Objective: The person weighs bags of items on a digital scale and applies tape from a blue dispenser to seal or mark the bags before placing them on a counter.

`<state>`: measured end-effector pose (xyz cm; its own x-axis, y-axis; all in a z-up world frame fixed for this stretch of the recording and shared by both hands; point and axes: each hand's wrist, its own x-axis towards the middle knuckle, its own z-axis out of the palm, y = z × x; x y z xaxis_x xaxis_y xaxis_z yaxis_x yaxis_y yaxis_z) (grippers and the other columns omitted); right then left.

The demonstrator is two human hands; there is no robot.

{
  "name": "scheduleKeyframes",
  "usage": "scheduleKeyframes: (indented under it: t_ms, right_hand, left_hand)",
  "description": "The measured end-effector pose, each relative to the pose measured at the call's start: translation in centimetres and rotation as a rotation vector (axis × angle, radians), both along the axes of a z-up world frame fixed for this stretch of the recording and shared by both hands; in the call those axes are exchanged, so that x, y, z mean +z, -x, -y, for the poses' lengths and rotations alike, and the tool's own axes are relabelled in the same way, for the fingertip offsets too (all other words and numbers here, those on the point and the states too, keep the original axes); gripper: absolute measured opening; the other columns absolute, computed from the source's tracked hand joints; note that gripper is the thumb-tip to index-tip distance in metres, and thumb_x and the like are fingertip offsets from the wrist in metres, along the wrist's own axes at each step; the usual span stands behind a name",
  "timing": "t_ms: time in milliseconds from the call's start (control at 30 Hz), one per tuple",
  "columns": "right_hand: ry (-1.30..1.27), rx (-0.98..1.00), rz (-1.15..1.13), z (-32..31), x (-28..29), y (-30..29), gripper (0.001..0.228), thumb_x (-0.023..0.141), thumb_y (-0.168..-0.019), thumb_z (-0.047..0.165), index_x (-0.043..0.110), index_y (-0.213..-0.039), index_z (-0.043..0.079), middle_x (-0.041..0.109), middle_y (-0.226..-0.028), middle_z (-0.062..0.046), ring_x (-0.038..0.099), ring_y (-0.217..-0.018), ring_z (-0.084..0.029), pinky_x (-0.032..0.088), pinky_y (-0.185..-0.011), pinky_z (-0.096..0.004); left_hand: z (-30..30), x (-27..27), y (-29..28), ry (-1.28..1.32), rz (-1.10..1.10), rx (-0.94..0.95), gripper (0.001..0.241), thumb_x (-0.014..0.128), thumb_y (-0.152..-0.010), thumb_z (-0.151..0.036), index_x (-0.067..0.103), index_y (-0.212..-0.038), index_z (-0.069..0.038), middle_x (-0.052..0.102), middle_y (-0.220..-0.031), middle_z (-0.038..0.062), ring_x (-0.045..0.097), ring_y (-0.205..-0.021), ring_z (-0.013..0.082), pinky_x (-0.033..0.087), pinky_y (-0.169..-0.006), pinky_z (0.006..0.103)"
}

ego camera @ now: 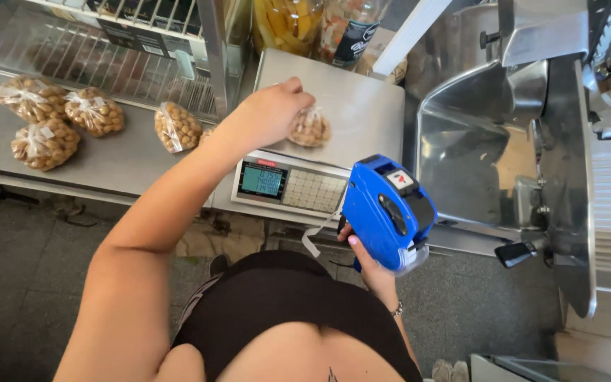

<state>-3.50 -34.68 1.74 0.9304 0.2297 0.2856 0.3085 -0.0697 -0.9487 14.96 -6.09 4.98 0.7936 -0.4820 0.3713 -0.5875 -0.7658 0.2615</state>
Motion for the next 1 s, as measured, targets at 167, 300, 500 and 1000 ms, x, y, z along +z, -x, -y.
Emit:
scheduleKeyframes:
  t_ms: [167,300,500,1000]
  right_hand:
    - [0.057,0.004,0.003,0.0,-1.5,-1.4,0.019,0.064,-0.100,0.017,0.073,-0.095,0.000,0.075,-0.081,-0.017,0.074,-0.083,-0.026,0.053,-0.090,-0.040]
    - [0.075,0.012,0.027,-1.8,-1.6,-3.4,0.020,0.069,-0.098,0.018,0.073,-0.084,0.004,0.073,-0.074,-0.014,0.073,-0.074,-0.026,0.054,-0.081,-0.037]
    - [0.405,-0.112,-0.063,-2.8,1.3,-2.8,0.035,0.075,-0.095,0.027,0.071,-0.069,0.004,0.070,-0.061,-0.014,0.069,-0.062,-0.028,0.052,-0.070,-0.041]
    - [0.203,-0.151,-0.296,4.1,-1.9,-0.5,0.025,0.067,-0.098,0.016,0.072,-0.077,0.003,0.073,-0.070,-0.010,0.068,-0.071,-0.017,0.051,-0.080,-0.031]
  left_hand:
    - [0.2,-2.2,0.4,-0.062,0.088,0.005,0.025,0.068,-0.090,-0.018,0.069,-0.115,-0.018,0.060,-0.108,0.004,0.068,-0.094,0.0322,0.057,-0.079,0.0459]
    - [0.0,-3.4,0.3,-0.043,0.059,0.045,0.024,0.071,-0.092,-0.024,0.070,-0.115,-0.019,0.060,-0.101,0.002,0.066,-0.092,0.0294,0.055,-0.079,0.0431]
    - [0.2,-5.0,-0.2,-0.038,0.079,0.096,0.025,0.073,-0.091,-0.026,0.071,-0.114,-0.018,0.059,-0.101,0.002,0.065,-0.092,0.0288,0.054,-0.080,0.0432]
    - [2.7,-7.0,-4.4,0.347,-0.106,-0.045,0.035,0.078,-0.081,-0.039,0.071,-0.114,-0.029,0.070,-0.108,0.005,0.068,-0.104,0.0269,0.050,-0.093,0.0407]
